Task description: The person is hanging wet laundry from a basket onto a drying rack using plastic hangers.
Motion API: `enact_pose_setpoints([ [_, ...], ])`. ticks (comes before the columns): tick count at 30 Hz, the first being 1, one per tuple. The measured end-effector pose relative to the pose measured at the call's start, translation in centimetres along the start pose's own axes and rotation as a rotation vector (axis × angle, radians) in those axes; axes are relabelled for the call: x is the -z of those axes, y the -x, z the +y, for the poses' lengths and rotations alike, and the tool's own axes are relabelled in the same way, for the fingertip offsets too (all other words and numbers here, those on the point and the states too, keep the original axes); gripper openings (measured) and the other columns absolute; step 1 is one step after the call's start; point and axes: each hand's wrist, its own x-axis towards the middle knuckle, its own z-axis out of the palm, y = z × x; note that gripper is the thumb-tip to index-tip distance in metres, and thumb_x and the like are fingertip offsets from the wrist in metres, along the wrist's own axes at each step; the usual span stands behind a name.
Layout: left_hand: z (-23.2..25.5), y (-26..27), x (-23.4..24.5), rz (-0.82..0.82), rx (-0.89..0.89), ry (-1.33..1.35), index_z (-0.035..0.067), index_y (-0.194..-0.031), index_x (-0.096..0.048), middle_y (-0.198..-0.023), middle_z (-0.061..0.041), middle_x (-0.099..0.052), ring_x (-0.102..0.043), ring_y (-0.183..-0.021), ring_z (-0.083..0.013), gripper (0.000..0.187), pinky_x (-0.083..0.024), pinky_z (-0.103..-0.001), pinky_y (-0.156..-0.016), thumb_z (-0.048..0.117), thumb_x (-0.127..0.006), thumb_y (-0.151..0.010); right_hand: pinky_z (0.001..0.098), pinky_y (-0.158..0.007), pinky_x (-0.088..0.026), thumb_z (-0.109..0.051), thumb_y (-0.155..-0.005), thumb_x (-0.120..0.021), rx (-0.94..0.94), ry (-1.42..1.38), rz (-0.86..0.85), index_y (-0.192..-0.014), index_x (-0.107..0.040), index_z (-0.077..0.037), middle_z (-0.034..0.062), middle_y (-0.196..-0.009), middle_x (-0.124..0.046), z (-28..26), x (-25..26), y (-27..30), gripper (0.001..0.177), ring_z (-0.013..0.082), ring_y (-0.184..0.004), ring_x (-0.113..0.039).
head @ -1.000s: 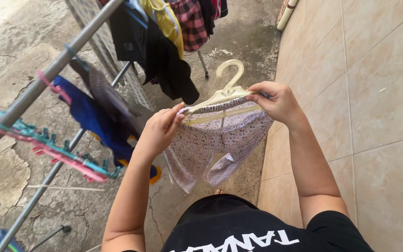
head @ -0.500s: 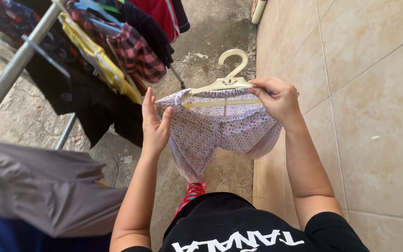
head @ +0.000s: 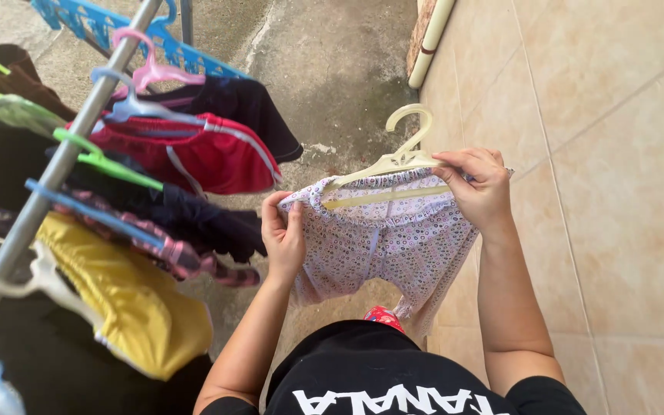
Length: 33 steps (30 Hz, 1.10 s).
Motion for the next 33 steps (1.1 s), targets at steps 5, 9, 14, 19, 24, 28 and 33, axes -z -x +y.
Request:
enact_pose_setpoints([
  [5, -4.6, -9.6, -1.9, 0.048, 0.018, 0.024, 0.004, -0.121, -0.054, -0.103, 0.001, -0.062, -0.058, -0.092, -0.0039, 0.018, -0.05, -0.02, -0.081, 0.006, -0.063, -0.106, 0.0299, -0.09, -0.043, -0.01, -0.088, -0.085, 0.015, -0.036, 0.031, -0.108, -0.079, -0.011, 0.0014, -0.095, -0.074, 6.7, -3.9, -7.4, 0.022, 0.0148, -0.089, -0.062],
  [9, -7.4, -16.2, -3.6, 0.113, -0.084, -0.023, 0.006, -0.123, -0.055, -0.096, 0.003, -0.063, -0.057, -0.085, -0.0024, 0.031, -0.048, -0.019, -0.074, 0.007, -0.073, -0.098, 0.0299, -0.086, -0.044, -0.008, -0.089, -0.084, 0.066, -0.135, -0.022, -0.11, -0.079, -0.011, 0.0014, -0.099, -0.075, 12.8, -7.8, -15.2, 0.022, 0.0136, -0.09, -0.064],
  [14, -15.7, -24.2, -2.9, 0.336, -0.005, -0.029, 0.004, -0.104, -0.068, -0.092, 0.003, -0.066, -0.056, -0.082, -0.0024, 0.011, -0.045, -0.019, -0.073, 0.008, -0.076, -0.098, 0.0282, -0.082, -0.048, -0.011, -0.086, -0.085, 0.13, -0.298, -0.163, -0.11, -0.078, -0.011, 0.0014, -0.099, -0.073, 20.7, -15.5, -26.7, 0.025, 0.0146, -0.093, -0.061],
  [19, -18.3, -31.3, -3.0, 0.52, -0.014, -0.084, 0.004, -0.101, -0.068, -0.089, 0.004, -0.066, -0.055, -0.078, -0.0022, 0.012, -0.042, -0.018, -0.069, 0.011, -0.077, -0.098, 0.0287, -0.086, -0.044, -0.012, -0.086, -0.084, 0.226, -0.363, -0.253, -0.109, -0.08, -0.01, 0.0002, -0.097, -0.074, 25.0, -23.1, -36.7, 0.023, 0.0154, -0.091, -0.06],
  [24, -22.4, -40.2, -0.4, 0.597, -0.115, -0.085, 0.005, -0.1, -0.067, -0.089, 0.005, -0.065, -0.056, -0.08, -0.0023, 0.013, -0.044, -0.017, -0.071, 0.013, -0.077, -0.098, 0.0286, -0.087, -0.042, -0.013, -0.087, -0.084, 0.287, -0.441, -0.328, -0.11, -0.079, -0.011, -0.0004, -0.097, -0.075, 28.0, -32.3, -45.9, 0.023, 0.0129, -0.087, -0.06],
  [28, -24.7, -49.0, 2.4, 0.641, -0.196, -0.017, 0.007, -0.1, -0.067, -0.085, 0.004, -0.065, -0.055, -0.074, -0.0031, 0.012, -0.043, -0.018, -0.063, 0.013, -0.077, -0.097, 0.0299, -0.087, -0.041, -0.013, -0.086, -0.083, 0.365, -0.477, -0.354, -0.109, -0.079, -0.011, 0.0002, -0.094, -0.075, 29.1, -39.5, -53.2, 0.023, 0.0109, -0.086, -0.063],
  [33, -26.2, -56.1, 4.7, 0.823, -0.208, -0.038, 0.008, -0.102, -0.066, -0.088, 0.002, -0.068, -0.06, -0.077, -0.0043, 0.011, -0.05, -0.019, -0.071, 0.013, -0.074, -0.098, 0.0296, -0.088, -0.04, -0.013, -0.087, -0.082, 0.41, -0.539, -0.405, -0.109, -0.079, -0.012, 0.0001, -0.095, -0.075, 29.3, -48.4, -61.2, 0.022, 0.0134, -0.087, -0.061],
])
